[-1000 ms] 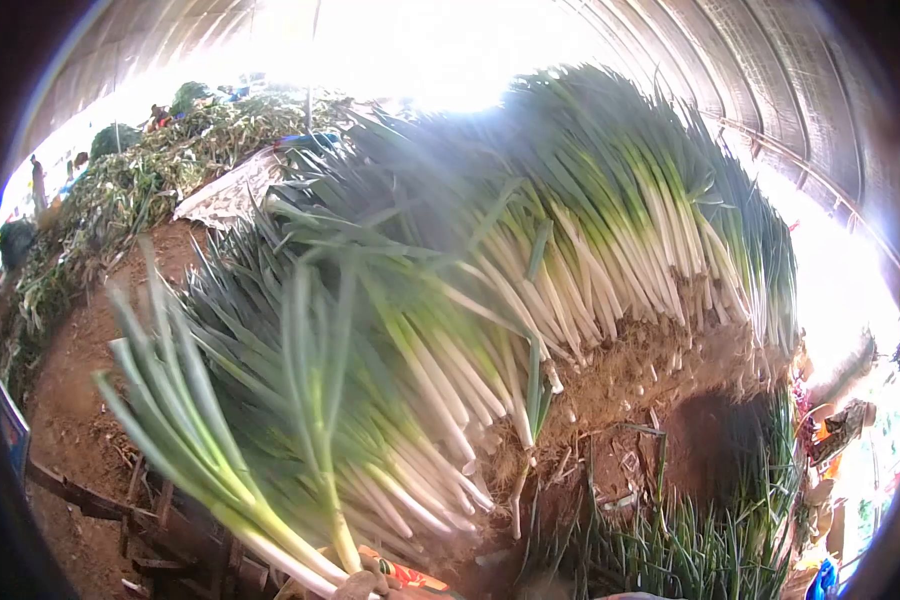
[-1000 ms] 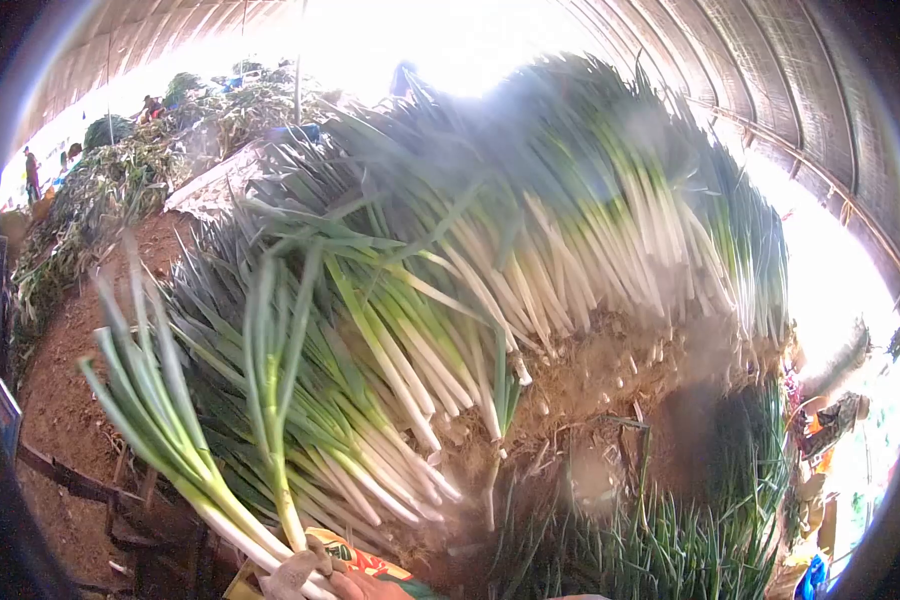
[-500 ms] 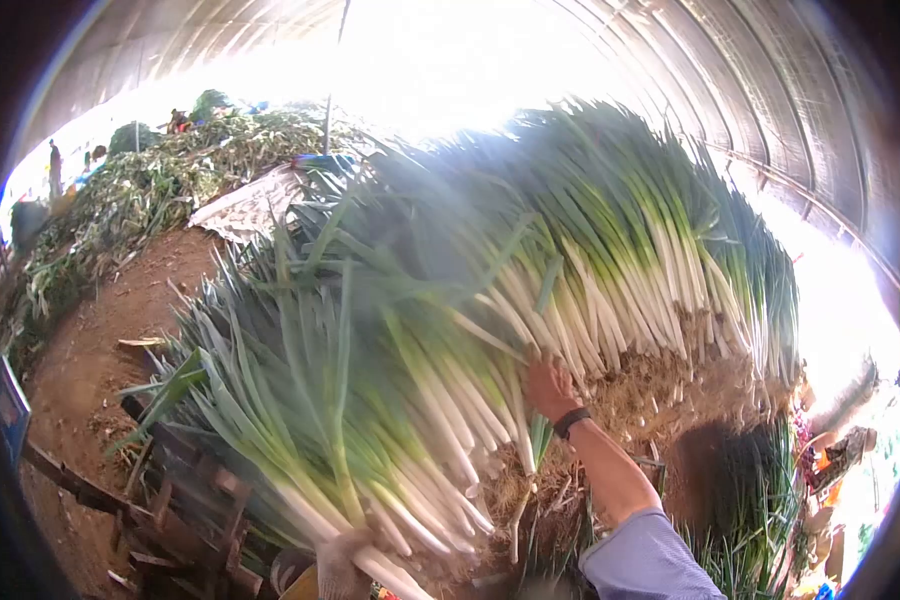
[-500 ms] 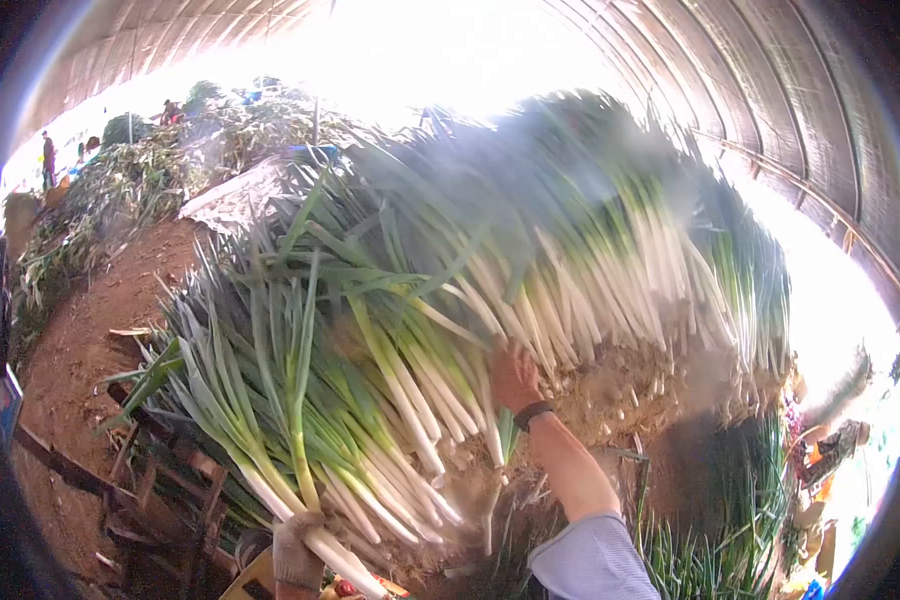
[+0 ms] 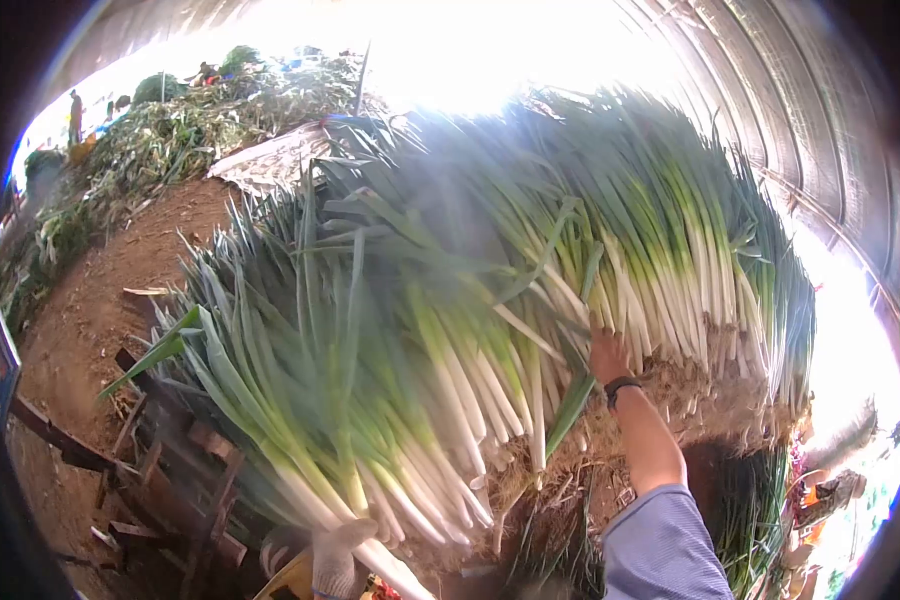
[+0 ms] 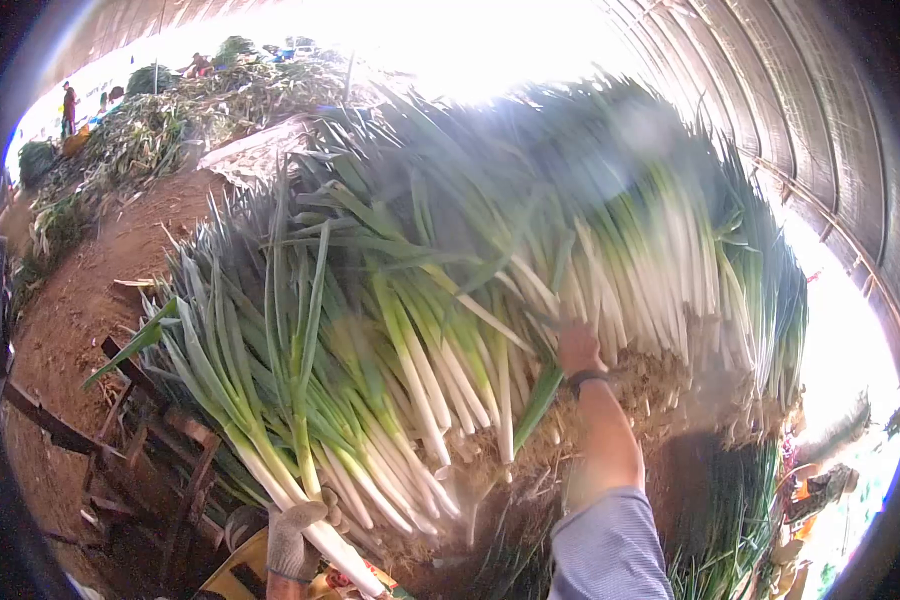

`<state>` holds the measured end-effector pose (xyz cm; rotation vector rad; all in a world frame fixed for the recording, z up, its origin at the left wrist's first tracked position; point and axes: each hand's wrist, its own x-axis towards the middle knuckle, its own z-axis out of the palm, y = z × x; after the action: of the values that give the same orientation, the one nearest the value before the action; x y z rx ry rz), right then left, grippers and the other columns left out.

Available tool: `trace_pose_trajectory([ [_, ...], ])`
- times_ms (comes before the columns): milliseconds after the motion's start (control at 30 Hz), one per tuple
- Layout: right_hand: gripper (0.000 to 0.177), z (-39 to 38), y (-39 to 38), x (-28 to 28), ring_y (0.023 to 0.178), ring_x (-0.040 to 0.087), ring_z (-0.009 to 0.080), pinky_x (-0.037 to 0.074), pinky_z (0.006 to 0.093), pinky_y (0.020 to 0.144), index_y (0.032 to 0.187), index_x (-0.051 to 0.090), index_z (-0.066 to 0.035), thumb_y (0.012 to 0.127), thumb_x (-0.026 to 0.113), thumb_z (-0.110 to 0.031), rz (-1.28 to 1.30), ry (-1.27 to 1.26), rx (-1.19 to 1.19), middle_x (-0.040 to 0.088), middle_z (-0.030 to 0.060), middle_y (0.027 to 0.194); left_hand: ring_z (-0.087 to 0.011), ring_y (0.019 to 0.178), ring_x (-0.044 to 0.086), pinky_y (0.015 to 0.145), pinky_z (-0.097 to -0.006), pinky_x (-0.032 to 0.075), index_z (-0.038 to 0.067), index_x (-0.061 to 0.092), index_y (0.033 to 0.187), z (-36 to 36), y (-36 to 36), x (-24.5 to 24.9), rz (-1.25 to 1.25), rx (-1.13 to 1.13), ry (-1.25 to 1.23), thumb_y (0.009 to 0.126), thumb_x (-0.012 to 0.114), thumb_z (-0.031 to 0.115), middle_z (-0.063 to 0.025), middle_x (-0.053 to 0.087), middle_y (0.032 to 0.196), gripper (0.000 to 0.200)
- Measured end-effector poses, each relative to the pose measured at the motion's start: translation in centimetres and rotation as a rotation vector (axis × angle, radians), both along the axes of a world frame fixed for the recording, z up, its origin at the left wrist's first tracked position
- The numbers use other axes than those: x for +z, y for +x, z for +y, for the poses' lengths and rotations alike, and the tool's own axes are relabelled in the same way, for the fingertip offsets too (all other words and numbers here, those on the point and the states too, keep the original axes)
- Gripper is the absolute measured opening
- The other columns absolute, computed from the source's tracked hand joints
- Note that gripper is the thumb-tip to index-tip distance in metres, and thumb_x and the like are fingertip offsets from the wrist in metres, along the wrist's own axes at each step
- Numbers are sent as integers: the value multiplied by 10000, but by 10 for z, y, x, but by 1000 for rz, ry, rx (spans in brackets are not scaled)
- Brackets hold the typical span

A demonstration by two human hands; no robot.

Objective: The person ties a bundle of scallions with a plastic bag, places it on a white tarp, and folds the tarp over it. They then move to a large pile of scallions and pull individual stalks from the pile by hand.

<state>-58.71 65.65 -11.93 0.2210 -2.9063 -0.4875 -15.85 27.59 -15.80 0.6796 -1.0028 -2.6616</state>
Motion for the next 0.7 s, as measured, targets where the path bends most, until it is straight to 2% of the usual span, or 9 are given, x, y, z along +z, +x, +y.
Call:
trace_pose_trajectory([
  [67, 765, -16, 11, -2, 1362, 438, 468, 445, 626, 1049, 1632, 187, -121, 948, 527, -71, -16, -41, -33, 448, 235, 1447, -249, 693, 666, 616, -418, 594, -119, 541, 1240, -1, 1, 4, -21, 1, 12, 777, 690, 23, -163, 655, 887, 506],
  [100, 751, -23, 18, 11, 1367, 436, 455, 449, 625, 1044, 1611, 206, -58, 937, 535, -73, -26, -89, -16, 442, 226, 1454, -251, 685, 664, 618, -419, 595, -126, 540, 1242, -1, 3, 5, -33, -3, 21, 775, 694, 24, -164, 654, 889, 514],
  [300, 567, -33, 26, 15, 1278, 494, 422, 486, 541, 1004, 1433, 474, -15, 878, 581, -69, 234, 16, 375, 517, 224, 1370, -268, 667, 670, 621, -425, 595, -147, 528, 1290, -3, 5, 1, -20, -25, 41, 763, 711, 28, -173, 658, 803, 584],
  [400, 471, -54, 44, 15, 1245, 507, 406, 493, 495, 990, 1318, 548, -8, 851, 592, -53, 166, -19, 308, 547, 225, 1330, -274, 670, 675, 619, -427, 597, -156, 519, 1307, -2, 5, 2, -40, -8, 48, 759, 701, 11, -178, 655, 759, 601],
  [433, 436, -46, 42, 3, 1207, 528, 421, 505, 480, 959, 1270, 562, -2, 851, 647, -84, 243, -87, 335, 536, 245, 1335, -275, 668, 674, 620, -427, 597, -154, 523, 1300, -2, 5, 4, -31, -7, 48, 758, 697, 9, -181, 655, 773, 592],
  [600, 510, -36, 51, -32, 992, 648, 370, 511, 467, 822, 1266, 559, -2, 838, 736, -216, 203, -953, 2, 642, 197, 1118, -279, 663, 668, 620, -425, 602, -135, 544, 1235, -2, 3, 12, -9, 18, 49, 760, 671, -15, -185, 647, 841, 506],
  [700, 501, -17, 80, -59, 952, 665, 320, 504, 448, 799, 1221, 588, 6, 844, 759, -275, 154, -1199, -25, 681, 179, 1003, -253, 739, 660, 615, -369, 587, -99, 563, 1253, 0, 9, 30, -78, -61, 33, 854, 633, 39, -151, 647, 896, 427],
])
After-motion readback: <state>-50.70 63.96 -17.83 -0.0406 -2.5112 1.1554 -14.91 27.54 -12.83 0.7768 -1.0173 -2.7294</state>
